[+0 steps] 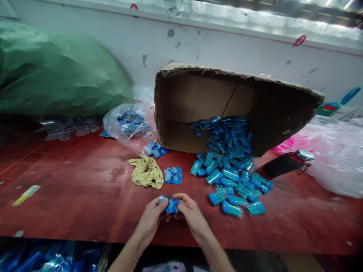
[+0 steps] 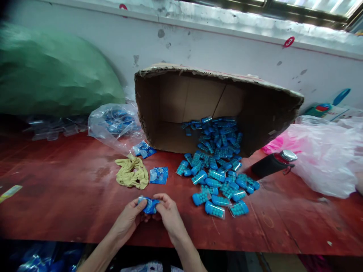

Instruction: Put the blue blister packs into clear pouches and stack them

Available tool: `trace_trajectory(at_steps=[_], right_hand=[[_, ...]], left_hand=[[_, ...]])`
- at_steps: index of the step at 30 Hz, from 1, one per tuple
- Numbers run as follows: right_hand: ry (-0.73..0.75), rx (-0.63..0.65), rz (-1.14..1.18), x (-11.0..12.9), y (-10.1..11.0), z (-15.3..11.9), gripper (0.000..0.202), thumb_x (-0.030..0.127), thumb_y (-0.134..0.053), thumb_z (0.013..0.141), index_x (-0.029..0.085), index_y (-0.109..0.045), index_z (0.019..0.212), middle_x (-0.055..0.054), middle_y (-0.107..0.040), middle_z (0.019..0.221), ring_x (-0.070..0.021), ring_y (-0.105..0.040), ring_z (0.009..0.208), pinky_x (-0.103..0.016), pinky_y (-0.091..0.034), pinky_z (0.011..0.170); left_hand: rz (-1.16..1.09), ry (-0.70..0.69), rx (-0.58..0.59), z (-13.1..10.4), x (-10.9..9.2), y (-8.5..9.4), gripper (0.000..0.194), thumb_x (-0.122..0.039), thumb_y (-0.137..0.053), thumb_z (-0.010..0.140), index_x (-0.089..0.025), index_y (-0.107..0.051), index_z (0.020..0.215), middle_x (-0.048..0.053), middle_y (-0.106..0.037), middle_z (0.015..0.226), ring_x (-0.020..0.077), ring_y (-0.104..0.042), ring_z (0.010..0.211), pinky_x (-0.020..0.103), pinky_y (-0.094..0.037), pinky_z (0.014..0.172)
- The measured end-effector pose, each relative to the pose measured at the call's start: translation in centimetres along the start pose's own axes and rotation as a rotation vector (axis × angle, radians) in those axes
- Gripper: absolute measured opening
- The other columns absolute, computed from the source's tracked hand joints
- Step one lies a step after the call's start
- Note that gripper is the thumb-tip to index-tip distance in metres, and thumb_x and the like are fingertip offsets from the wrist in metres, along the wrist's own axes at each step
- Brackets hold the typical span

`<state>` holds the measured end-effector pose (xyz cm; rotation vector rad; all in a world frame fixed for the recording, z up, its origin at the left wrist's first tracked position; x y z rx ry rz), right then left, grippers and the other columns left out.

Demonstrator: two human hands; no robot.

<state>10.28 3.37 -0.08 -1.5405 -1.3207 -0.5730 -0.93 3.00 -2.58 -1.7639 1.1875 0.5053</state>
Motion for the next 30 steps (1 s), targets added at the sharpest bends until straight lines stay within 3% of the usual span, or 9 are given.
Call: trace_trajectory(at_steps=[6, 12, 15, 17, 22, 24, 27, 30], right_hand=[[0.091, 0.098, -0.011, 0.3, -1.1, -0.6, 0.034, 0.016, -0.061, 0.063, 0.018, -0.051, 0.095, 0.007, -0.054, 0.058, -0.0093, -0.051, 0.051, -0.022, -0.037, 0.055], [0.107, -0.057, 0.002, -0.5, 0.2, -0.2, 0.025, 0.027, -0.059, 0.070, 0.017, -0.050, 0.092, 0.003, -0.058, 0.064, -0.0109, -0.053, 0.055, -0.022, -0.039, 0.055], [0.179, -0.127, -0.046, 0.0, 0.4, -0.4, 0.027, 0.025, -0.059, 0.070, 0.017, -0.049, 0.093, 0.005, -0.056, 0.057, -0.0099, -0.051, 0.050, -0.022, -0.039, 0.053], [0.211, -0.128, -0.080, 0.5, 0.1, -0.6, 0.025, 0.024, -0.057, 0.071, 0.017, -0.050, 0.093, 0.005, -0.056, 0.056, -0.0095, -0.050, 0.049, -0.022, -0.040, 0.052], [0.203, 0.030, -0.064, 1.2, -1.4, -0.7, 0.019, 0.023, -0.053, 0.073, 0.017, -0.050, 0.092, 0.003, -0.060, 0.062, -0.0101, -0.054, 0.051, -0.022, -0.043, 0.053], [0.197, 0.028, -0.064, 1.2, -1.3, -0.5, 0.019, 0.021, -0.051, 0.073, 0.017, -0.050, 0.091, 0.003, -0.059, 0.062, -0.0103, -0.054, 0.050, -0.022, -0.044, 0.052], [0.234, -0.021, -0.137, 1.1, -0.9, -0.4, 0.019, 0.017, -0.050, 0.072, 0.017, -0.052, 0.091, 0.002, -0.060, 0.067, -0.0109, -0.055, 0.056, -0.022, -0.045, 0.055], [0.280, -0.033, -0.236, 1.0, -0.2, -0.6, 0.022, 0.014, -0.047, 0.073, 0.017, -0.055, 0.094, 0.000, -0.060, 0.073, -0.0113, -0.055, 0.061, -0.022, -0.044, 0.059]], left_hand=[[0.007, 0.043, 0.044, 0.2, 0.4, -0.1, 0.025, -0.037, -0.066, 0.064, -0.015, -0.053, 0.064, -0.002, -0.056, 0.048, 0.0108, -0.052, 0.043, 0.021, -0.036, 0.041], [-0.026, 0.048, 0.085, 0.2, 0.2, -0.1, 0.021, -0.033, -0.064, 0.067, -0.013, -0.057, 0.067, 0.000, -0.058, 0.052, 0.0087, -0.050, 0.046, 0.019, -0.037, 0.042], [-0.074, 0.064, 0.118, -0.1, 0.4, -0.1, 0.020, -0.030, -0.063, 0.068, -0.010, -0.060, 0.068, 0.002, -0.059, 0.056, 0.0078, -0.050, 0.048, 0.019, -0.039, 0.044], [-0.089, 0.077, 0.098, -0.2, 0.6, -0.1, 0.021, -0.030, -0.064, 0.067, -0.009, -0.061, 0.069, 0.003, -0.059, 0.056, 0.0077, -0.050, 0.047, 0.019, -0.039, 0.043], [-0.180, 0.093, -0.024, -0.4, 0.8, -0.2, 0.023, -0.034, -0.066, 0.064, -0.012, -0.060, 0.064, -0.002, -0.051, 0.046, 0.0086, -0.049, 0.043, 0.018, -0.038, 0.039], [-0.181, 0.077, -0.044, -0.5, 0.6, -0.3, 0.024, -0.035, -0.065, 0.065, -0.012, -0.059, 0.063, -0.004, -0.047, 0.043, 0.0082, -0.048, 0.042, 0.018, -0.038, 0.039], [-0.125, 0.055, 0.016, -0.6, 0.5, -0.9, 0.024, -0.036, -0.062, 0.068, -0.012, -0.060, 0.073, -0.001, -0.054, 0.052, 0.0082, -0.049, 0.045, 0.019, -0.039, 0.041], [0.036, 0.050, 0.004, -0.9, 0.5, -0.5, 0.028, -0.041, -0.057, 0.070, -0.014, -0.059, 0.077, 0.001, -0.056, 0.054, 0.0092, -0.048, 0.043, 0.021, -0.038, 0.041]])
Point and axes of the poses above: each hand's wrist, its own z-axis towards the middle knuckle, its own y-axis out of the back of the hand, x = y × z, the point moved 5 cm from there along z, towards the middle knuckle
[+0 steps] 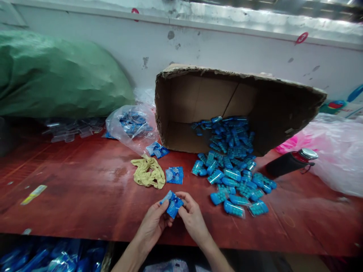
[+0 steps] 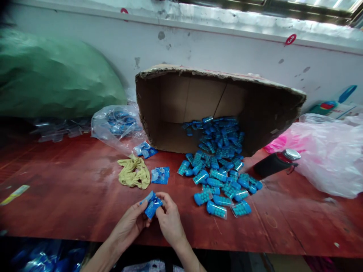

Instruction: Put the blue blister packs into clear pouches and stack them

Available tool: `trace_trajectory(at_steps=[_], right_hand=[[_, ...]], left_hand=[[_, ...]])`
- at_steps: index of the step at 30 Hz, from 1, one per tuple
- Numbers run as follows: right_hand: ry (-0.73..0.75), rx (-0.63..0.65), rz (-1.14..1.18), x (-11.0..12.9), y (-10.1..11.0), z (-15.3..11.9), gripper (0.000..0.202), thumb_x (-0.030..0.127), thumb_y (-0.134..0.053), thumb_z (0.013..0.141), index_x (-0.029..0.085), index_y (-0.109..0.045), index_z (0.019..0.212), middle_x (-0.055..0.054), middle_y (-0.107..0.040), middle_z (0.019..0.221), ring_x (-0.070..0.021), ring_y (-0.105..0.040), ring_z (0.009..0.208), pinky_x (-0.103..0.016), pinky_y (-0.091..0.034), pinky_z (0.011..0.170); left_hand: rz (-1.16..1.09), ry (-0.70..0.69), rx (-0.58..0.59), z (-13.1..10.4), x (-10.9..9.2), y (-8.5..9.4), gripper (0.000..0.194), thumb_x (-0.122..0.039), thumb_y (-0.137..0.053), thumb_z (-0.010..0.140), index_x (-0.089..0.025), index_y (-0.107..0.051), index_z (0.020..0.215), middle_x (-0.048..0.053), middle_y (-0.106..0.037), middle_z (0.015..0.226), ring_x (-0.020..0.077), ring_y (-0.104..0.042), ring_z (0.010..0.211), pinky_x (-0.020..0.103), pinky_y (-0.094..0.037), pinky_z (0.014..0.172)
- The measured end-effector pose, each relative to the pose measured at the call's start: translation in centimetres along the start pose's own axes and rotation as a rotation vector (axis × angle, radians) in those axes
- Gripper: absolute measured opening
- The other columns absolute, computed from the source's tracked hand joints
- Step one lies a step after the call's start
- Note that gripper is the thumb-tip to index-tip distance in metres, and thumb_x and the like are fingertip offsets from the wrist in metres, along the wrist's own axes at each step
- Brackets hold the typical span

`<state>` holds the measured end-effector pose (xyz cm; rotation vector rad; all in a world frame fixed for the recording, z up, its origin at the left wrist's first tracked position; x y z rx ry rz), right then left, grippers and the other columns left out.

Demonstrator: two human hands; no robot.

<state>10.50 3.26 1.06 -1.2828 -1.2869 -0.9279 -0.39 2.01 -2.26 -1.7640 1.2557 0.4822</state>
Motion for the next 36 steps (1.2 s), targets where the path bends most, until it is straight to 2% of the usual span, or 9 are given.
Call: trace_trajectory(at_steps=[4, 7, 9, 12, 16, 22, 26, 29, 36], right_hand=[[-0.024, -0.075, -0.032, -0.9, 1.5, 0.0, 0.022, 0.015, -0.048, 0.072, 0.016, -0.056, 0.092, 0.001, -0.058, 0.067, -0.0103, -0.049, 0.054, -0.022, -0.040, 0.054], [-0.047, -0.122, 0.027, -1.2, 2.3, 0.3, 0.021, 0.016, -0.049, 0.070, 0.016, -0.056, 0.090, 0.002, -0.056, 0.062, -0.0099, -0.047, 0.052, -0.021, -0.038, 0.051], [-0.053, -0.106, 0.055, -1.2, 2.2, 0.5, 0.019, 0.017, -0.050, 0.069, 0.015, -0.057, 0.086, 0.003, -0.054, 0.058, -0.0097, -0.047, 0.050, -0.021, -0.038, 0.051], [-0.051, -0.090, 0.055, -1.0, 1.9, 0.4, 0.016, 0.018, -0.051, 0.069, 0.015, -0.058, 0.083, 0.004, -0.054, 0.056, -0.0096, -0.047, 0.049, -0.021, -0.037, 0.050], [-0.089, -0.109, 0.059, -0.8, 2.1, 0.1, 0.015, 0.019, -0.050, 0.069, 0.015, -0.059, 0.081, 0.004, -0.054, 0.056, -0.0096, -0.048, 0.050, -0.021, -0.038, 0.051], [-0.030, -0.187, 0.095, 0.0, 2.3, 0.3, 0.022, 0.022, -0.051, 0.074, 0.017, -0.053, 0.095, 0.002, -0.059, 0.067, -0.0105, -0.052, 0.057, -0.021, -0.041, 0.054], [0.006, -0.144, 0.082, 0.4, 1.4, 0.8, 0.026, 0.024, -0.053, 0.076, 0.017, -0.050, 0.100, 0.001, -0.060, 0.070, -0.0116, -0.054, 0.061, -0.022, -0.042, 0.057], [0.003, -0.079, 0.083, 0.3, 0.8, 0.9, 0.029, 0.026, -0.056, 0.075, 0.017, -0.049, 0.101, 0.003, -0.060, 0.067, -0.0118, -0.054, 0.060, -0.022, -0.042, 0.056], [-0.017, -0.055, 0.094, -0.3, 0.7, 1.0, 0.026, 0.022, -0.053, 0.076, 0.017, -0.047, 0.101, 0.004, -0.058, 0.063, -0.0097, -0.051, 0.054, -0.021, -0.040, 0.054]], left_hand=[[0.626, -0.406, -0.366, -0.4, -4.1, 2.6, 0.042, -0.044, -0.053, 0.071, -0.015, -0.057, 0.100, 0.011, -0.064, 0.086, 0.0226, -0.058, 0.078, 0.033, -0.046, 0.065], [1.187, -0.806, -0.652, 0.6, -8.2, 3.6, 0.056, -0.042, -0.056, 0.068, -0.016, -0.049, 0.117, 0.017, -0.044, 0.127, 0.0333, -0.031, 0.121, 0.048, -0.028, 0.094], [1.412, -0.800, -0.709, 3.1, -9.6, 4.6, 0.053, -0.041, -0.055, 0.068, -0.015, -0.051, 0.115, 0.020, -0.044, 0.127, 0.0371, -0.026, 0.123, 0.055, -0.023, 0.094], [1.461, -0.796, -0.651, 6.6, -10.6, 6.1, 0.028, -0.033, -0.043, 0.076, -0.016, -0.063, 0.085, 0.017, -0.058, 0.106, 0.0315, -0.044, 0.108, 0.049, -0.030, 0.090], [1.386, -0.816, -0.603, 7.8, -12.1, 7.6, 0.028, -0.026, -0.035, 0.079, -0.018, -0.059, 0.066, 0.009, -0.062, 0.078, 0.0222, -0.055, 0.084, 0.035, -0.041, 0.078], [1.143, -0.845, -0.772, 2.2, -12.3, 5.8, 0.039, -0.041, -0.035, 0.080, -0.015, -0.050, 0.105, 0.012, -0.057, 0.101, 0.0242, -0.053, 0.092, 0.038, -0.042, 0.075], [0.415, -0.149, -0.075, 1.1, -5.1, 0.8, 0.040, -0.051, -0.050, 0.070, -0.016, -0.057, 0.087, 0.004, -0.060, 0.065, 0.0124, -0.049, 0.045, 0.023, -0.033, 0.039], [0.117, -0.025, -0.006, 0.4, -2.3, -1.3, 0.029, -0.042, -0.060, 0.067, -0.013, -0.058, 0.073, 0.000, -0.055, 0.052, 0.0058, -0.041, 0.037, 0.018, -0.026, 0.036], [-0.214, 0.094, 0.009, 0.6, -0.7, -0.9, 0.022, -0.035, -0.063, 0.067, -0.014, -0.056, 0.071, 0.000, -0.059, 0.056, 0.0071, -0.048, 0.042, 0.018, -0.034, 0.039]])
Point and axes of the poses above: each hand's wrist, its own z-axis towards the middle knuckle, its own y-axis out of the back of the hand, x = y × z, the point moved 5 cm from there along z, towards the middle knuckle
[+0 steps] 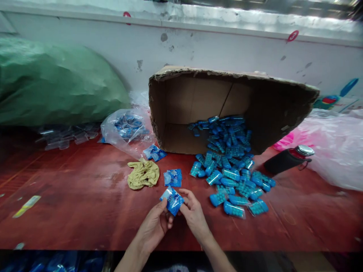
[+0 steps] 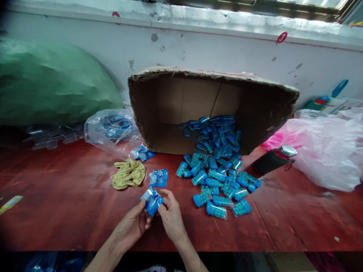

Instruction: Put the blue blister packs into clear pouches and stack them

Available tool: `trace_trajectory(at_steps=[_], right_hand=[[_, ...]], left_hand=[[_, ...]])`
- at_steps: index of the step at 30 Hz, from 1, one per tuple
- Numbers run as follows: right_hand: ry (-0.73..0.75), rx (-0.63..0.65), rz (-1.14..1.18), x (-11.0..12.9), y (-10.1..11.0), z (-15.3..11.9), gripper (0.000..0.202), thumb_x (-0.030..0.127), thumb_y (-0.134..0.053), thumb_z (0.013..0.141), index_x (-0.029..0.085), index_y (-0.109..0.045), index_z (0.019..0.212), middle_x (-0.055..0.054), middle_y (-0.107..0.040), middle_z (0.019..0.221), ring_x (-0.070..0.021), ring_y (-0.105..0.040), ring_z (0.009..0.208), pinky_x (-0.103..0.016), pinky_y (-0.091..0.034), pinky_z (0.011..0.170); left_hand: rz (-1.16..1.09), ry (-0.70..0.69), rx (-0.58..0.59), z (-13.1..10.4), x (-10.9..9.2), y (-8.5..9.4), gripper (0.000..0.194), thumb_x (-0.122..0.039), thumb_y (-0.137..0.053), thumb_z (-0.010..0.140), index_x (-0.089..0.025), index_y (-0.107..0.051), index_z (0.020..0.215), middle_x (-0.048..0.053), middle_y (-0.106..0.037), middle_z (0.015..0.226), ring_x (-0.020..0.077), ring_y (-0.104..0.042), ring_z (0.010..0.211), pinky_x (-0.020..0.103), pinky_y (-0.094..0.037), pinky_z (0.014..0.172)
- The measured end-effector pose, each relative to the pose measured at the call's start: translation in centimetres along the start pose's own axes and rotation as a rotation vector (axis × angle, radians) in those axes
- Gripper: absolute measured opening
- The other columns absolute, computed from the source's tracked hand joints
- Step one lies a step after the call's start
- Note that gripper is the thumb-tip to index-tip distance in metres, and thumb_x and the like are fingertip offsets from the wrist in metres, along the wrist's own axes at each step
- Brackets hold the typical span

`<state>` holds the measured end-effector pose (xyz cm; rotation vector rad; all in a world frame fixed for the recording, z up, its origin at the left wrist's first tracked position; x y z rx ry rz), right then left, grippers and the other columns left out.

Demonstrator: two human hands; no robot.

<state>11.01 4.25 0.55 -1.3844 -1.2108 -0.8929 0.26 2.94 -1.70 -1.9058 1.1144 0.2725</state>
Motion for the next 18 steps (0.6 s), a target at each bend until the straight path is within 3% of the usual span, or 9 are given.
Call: trace_trajectory(at_steps=[9, 12, 14, 16, 18], right_hand=[[0.000, 0.044, -0.089, 0.2, -0.4, -0.6, 0.029, 0.018, -0.051, 0.074, 0.017, -0.046, 0.102, 0.007, -0.048, 0.058, -0.0089, -0.047, 0.053, -0.022, -0.039, 0.055], [0.093, 0.038, -0.276, 1.0, 1.5, -1.3, 0.029, 0.020, -0.050, 0.077, 0.020, -0.048, 0.106, 0.002, -0.056, 0.075, -0.0118, -0.053, 0.064, -0.024, -0.043, 0.064], [0.202, -0.110, -0.566, 2.2, 4.4, -1.8, 0.027, 0.022, -0.047, 0.079, 0.020, -0.051, 0.106, -0.004, -0.058, 0.089, -0.0158, -0.054, 0.075, -0.029, -0.043, 0.070], [0.293, -0.340, -0.937, 3.5, 7.9, -2.3, 0.027, 0.027, -0.045, 0.082, 0.019, -0.053, 0.106, -0.010, -0.056, 0.099, -0.0227, -0.052, 0.088, -0.036, -0.041, 0.077], [0.279, -0.539, -1.268, 4.0, 10.5, -2.4, 0.031, 0.034, -0.045, 0.082, 0.017, -0.055, 0.105, -0.015, -0.056, 0.100, -0.0294, -0.051, 0.091, -0.042, -0.039, 0.075]], left_hand=[[0.086, -0.118, -0.147, 0.5, 0.2, 0.5, 0.024, -0.029, -0.071, 0.059, -0.013, -0.054, 0.063, -0.003, -0.055, 0.047, 0.0049, -0.044, 0.037, 0.016, -0.031, 0.035], [0.011, -0.086, -0.156, 0.4, 0.4, 0.5, 0.021, -0.026, -0.070, 0.060, -0.014, -0.054, 0.066, -0.003, -0.055, 0.049, 0.0057, -0.046, 0.037, 0.016, -0.032, 0.035], [-0.037, -0.040, -0.172, 0.2, 0.6, 0.5, 0.017, -0.025, -0.066, 0.066, -0.015, -0.053, 0.068, -0.003, -0.056, 0.049, 0.0064, -0.047, 0.037, 0.016, -0.032, 0.034], [-0.081, 0.013, -0.202, 0.0, 0.8, 0.5, 0.013, -0.024, -0.060, 0.072, -0.016, -0.051, 0.067, -0.002, -0.055, 0.048, 0.0067, -0.046, 0.036, 0.015, -0.031, 0.032], [-0.121, 0.043, -0.232, -0.1, 1.0, 0.5, 0.013, -0.023, -0.055, 0.076, -0.016, -0.049, 0.067, -0.002, -0.053, 0.046, 0.0066, -0.044, 0.035, 0.015, -0.030, 0.031]])
Point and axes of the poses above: each hand's wrist, its own z-axis towards the middle knuckle, its own y-axis out of the back of the hand, x = y × z, the point moved 5 cm from there along z, towards the middle knuckle
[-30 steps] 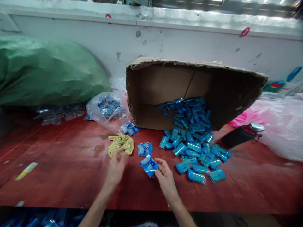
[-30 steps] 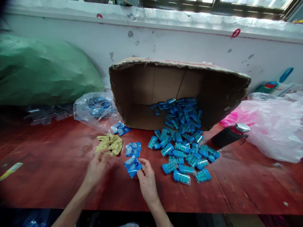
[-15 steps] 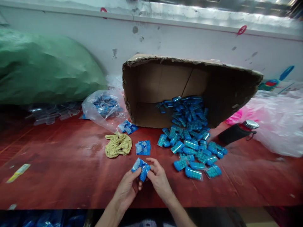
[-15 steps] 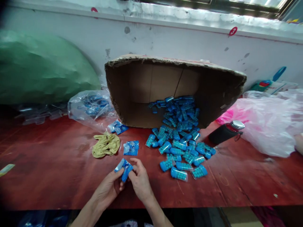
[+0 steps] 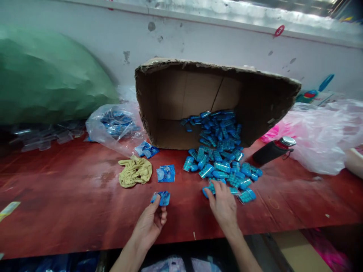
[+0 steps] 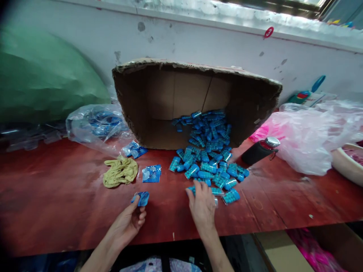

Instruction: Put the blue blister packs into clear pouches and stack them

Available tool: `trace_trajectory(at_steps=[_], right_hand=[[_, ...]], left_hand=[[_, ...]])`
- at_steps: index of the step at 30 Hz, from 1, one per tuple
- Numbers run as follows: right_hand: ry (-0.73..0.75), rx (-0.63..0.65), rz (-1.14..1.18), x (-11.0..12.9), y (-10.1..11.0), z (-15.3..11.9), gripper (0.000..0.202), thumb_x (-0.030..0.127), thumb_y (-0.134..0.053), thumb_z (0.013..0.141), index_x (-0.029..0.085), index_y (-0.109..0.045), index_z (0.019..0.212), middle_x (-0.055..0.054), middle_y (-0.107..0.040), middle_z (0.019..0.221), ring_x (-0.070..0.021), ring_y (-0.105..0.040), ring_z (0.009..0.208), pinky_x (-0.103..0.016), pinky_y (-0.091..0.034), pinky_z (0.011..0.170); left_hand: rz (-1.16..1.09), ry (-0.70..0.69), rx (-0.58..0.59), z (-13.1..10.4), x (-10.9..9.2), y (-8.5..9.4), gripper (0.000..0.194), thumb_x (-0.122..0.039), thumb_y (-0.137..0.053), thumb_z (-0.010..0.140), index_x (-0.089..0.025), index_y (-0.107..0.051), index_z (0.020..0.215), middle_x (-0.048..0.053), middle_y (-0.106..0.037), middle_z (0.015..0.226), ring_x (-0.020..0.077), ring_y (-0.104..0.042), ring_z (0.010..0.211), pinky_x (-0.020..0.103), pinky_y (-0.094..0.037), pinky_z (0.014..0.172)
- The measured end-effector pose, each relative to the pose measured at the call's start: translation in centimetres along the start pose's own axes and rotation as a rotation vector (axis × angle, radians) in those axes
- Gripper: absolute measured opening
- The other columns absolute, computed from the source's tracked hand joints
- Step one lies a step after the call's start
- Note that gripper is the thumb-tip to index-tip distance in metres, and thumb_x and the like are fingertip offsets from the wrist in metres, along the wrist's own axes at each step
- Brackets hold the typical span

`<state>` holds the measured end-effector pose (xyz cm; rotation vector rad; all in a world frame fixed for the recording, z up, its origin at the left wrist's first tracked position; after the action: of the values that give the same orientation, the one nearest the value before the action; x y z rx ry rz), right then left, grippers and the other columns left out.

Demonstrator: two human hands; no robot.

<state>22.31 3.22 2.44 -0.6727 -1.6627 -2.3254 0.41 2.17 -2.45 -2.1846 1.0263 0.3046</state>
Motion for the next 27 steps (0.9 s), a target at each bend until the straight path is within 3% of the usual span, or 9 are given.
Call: trace_trajectory(at_steps=[3, 7, 10, 13, 17, 19, 24, 27], right_hand=[[0.041, -0.002, -0.252, -0.6, -1.1, 0.0, 0.028, 0.035, -0.046, 0.082, 0.017, -0.059, 0.098, -0.017, -0.058, 0.099, -0.0326, -0.052, 0.090, -0.044, -0.038, 0.072], [0.277, 0.122, -0.117, 2.6, -4.5, -1.6, 0.024, 0.018, -0.043, 0.082, 0.020, -0.058, 0.100, -0.011, -0.060, 0.104, -0.0285, -0.048, 0.104, -0.044, -0.036, 0.084], [0.364, 0.082, -0.016, 4.1, -4.8, -2.7, 0.034, 0.017, -0.040, 0.084, 0.019, -0.049, 0.116, -0.012, -0.050, 0.121, -0.0261, -0.041, 0.114, -0.041, -0.035, 0.089], [0.267, 0.007, -0.040, 3.7, -3.9, -3.4, 0.036, 0.029, -0.044, 0.084, 0.019, -0.047, 0.119, -0.014, -0.050, 0.119, -0.0291, -0.045, 0.108, -0.042, -0.039, 0.083], [0.132, 0.138, -0.052, 3.4, -4.1, -4.3, 0.032, 0.027, -0.046, 0.082, 0.022, -0.053, 0.113, -0.012, -0.060, 0.095, -0.0283, -0.056, 0.084, -0.038, -0.044, 0.065], [0.091, 0.211, 0.108, 3.9, -4.4, -4.4, 0.031, 0.023, -0.045, 0.082, 0.022, -0.052, 0.112, -0.010, -0.059, 0.094, -0.0265, -0.057, 0.084, -0.036, -0.046, 0.066], [-0.137, 0.360, 0.791, 5.6, -4.1, -3.5, 0.025, 0.025, -0.047, 0.082, 0.022, -0.051, 0.107, -0.005, -0.059, 0.103, -0.0198, -0.057, 0.093, -0.031, -0.045, 0.082], [-0.178, 0.421, 0.976, 7.0, -3.8, -3.4, 0.027, 0.025, -0.053, 0.079, 0.021, -0.053, 0.105, -0.004, -0.060, 0.106, -0.0202, -0.055, 0.097, -0.031, -0.043, 0.086]], left_hand=[[-0.032, 0.042, -0.018, -0.1, 0.4, -0.1, 0.013, -0.021, -0.055, 0.076, -0.016, -0.049, 0.066, -0.002, -0.052, 0.046, 0.0061, -0.045, 0.036, 0.014, -0.033, 0.032], [-0.048, 0.074, -0.054, -0.2, 0.7, 0.2, 0.011, -0.020, -0.055, 0.076, -0.015, -0.050, 0.068, -0.001, -0.053, 0.047, 0.0063, -0.048, 0.038, 0.014, -0.038, 0.034], [-0.080, 0.063, -0.068, -0.3, 0.4, 0.6, 0.013, -0.023, -0.054, 0.077, -0.015, -0.050, 0.067, -0.002, -0.051, 0.046, 0.0058, -0.048, 0.037, 0.014, -0.039, 0.034], [-0.119, 0.057, -0.084, -0.4, 0.3, 0.9, 0.016, -0.024, -0.053, 0.078, -0.015, -0.050, 0.065, -0.002, -0.051, 0.046, 0.0056, -0.048, 0.037, 0.013, -0.039, 0.034], [-0.133, 0.030, -0.078, 0.0, 0.4, 0.8, 0.014, -0.025, -0.055, 0.077, -0.016, -0.050, 0.067, -0.003, -0.052, 0.046, 0.0058, -0.048, 0.038, 0.013, -0.038, 0.034], [-0.118, 0.010, -0.075, 0.1, 0.5, 0.6, 0.015, -0.025, -0.056, 0.075, -0.016, -0.050, 0.066, -0.003, -0.052, 0.046, 0.0059, -0.049, 0.038, 0.014, -0.038, 0.035], [-0.050, -0.080, -0.110, 0.0, 0.2, 0.4, 0.015, -0.023, -0.057, 0.075, -0.015, -0.049, 0.065, -0.002, -0.053, 0.045, 0.0064, -0.049, 0.037, 0.014, -0.038, 0.034], [-0.044, -0.118, -0.106, -0.1, 0.0, 0.3, 0.013, -0.021, -0.058, 0.074, -0.015, -0.050, 0.065, -0.002, -0.053, 0.044, 0.0067, -0.049, 0.037, 0.015, -0.038, 0.035]])
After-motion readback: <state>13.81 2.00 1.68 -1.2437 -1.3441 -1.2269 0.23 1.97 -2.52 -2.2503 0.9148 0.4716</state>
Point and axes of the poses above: each hand's wrist, its own z-axis towards the middle knuckle, its own y-axis out of the back of the hand, x = y × z, the point moved 5 cm from there along z, towards the middle knuckle
